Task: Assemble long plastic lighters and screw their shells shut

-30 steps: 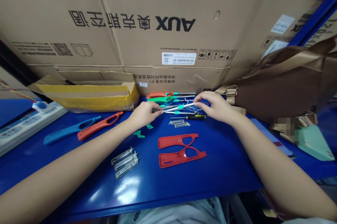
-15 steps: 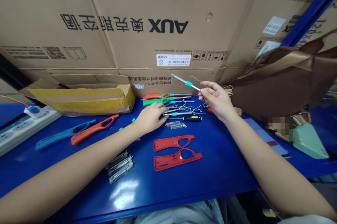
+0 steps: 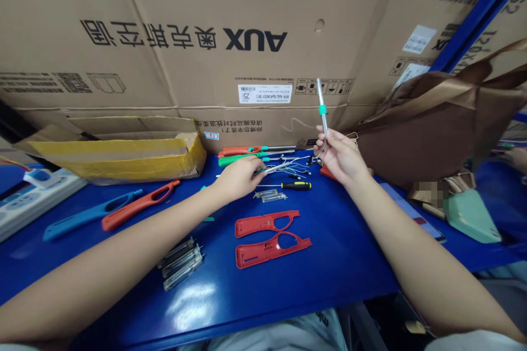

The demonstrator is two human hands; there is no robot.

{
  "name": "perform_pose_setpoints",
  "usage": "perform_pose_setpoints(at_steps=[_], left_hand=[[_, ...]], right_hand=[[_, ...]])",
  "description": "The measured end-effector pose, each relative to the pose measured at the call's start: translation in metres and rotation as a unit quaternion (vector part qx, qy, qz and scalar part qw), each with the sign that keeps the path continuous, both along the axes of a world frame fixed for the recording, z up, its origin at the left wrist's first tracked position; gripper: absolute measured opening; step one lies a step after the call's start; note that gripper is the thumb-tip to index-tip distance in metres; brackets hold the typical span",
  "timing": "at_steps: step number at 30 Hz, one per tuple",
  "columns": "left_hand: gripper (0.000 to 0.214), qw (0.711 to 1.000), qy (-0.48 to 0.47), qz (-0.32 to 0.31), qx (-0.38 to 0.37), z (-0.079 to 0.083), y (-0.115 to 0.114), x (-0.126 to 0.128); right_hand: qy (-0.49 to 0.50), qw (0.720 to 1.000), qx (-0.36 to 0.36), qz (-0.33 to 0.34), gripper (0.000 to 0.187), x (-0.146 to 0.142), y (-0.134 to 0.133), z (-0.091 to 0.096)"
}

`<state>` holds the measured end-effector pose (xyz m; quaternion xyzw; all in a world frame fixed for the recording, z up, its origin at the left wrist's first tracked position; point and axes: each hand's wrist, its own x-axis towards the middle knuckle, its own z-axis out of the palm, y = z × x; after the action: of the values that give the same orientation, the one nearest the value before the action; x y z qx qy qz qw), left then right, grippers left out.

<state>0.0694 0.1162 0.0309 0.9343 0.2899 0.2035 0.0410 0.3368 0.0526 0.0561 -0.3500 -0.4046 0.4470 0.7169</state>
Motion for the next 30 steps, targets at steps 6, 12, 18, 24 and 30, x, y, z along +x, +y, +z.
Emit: perform_pose_setpoints(at_steps=[6, 12, 18, 24, 30], left_hand=[[0.015, 0.999, -0.033, 0.009, -0.012, 0.0, -0.001, -0.008], [0.021, 0.999, -0.028, 0.031, -0.02, 0.003, 0.002, -0.024], [0.024, 0.998, 0.011, 0.036, -0.046, -0.003, 0.0, -0.035], [0.024, 0.995, -0.022, 0.053, -0.087, -0.003, -0.006, -0.033], [0.07, 0.959, -0.068, 0.041, -0.272, 0.016, -0.036, -0.033]], right_hand=[[-0.026, 1.0, -0.009, -0.002, 0.037, -0.01, 0.003, -0.01], [-0.063, 0.996, -0.005, -0.059, 0.037, 0.002, 0.011, -0.016], [-0.145, 0.986, -0.003, -0.076, 0.04, 0.004, 0.012, -0.019], [-0.31, 0.947, -0.033, 0.08, 0.033, -0.014, -0.015, 0.002], [-0.494, 0.842, -0.03, 0.215, 0.017, -0.022, -0.036, 0.018]])
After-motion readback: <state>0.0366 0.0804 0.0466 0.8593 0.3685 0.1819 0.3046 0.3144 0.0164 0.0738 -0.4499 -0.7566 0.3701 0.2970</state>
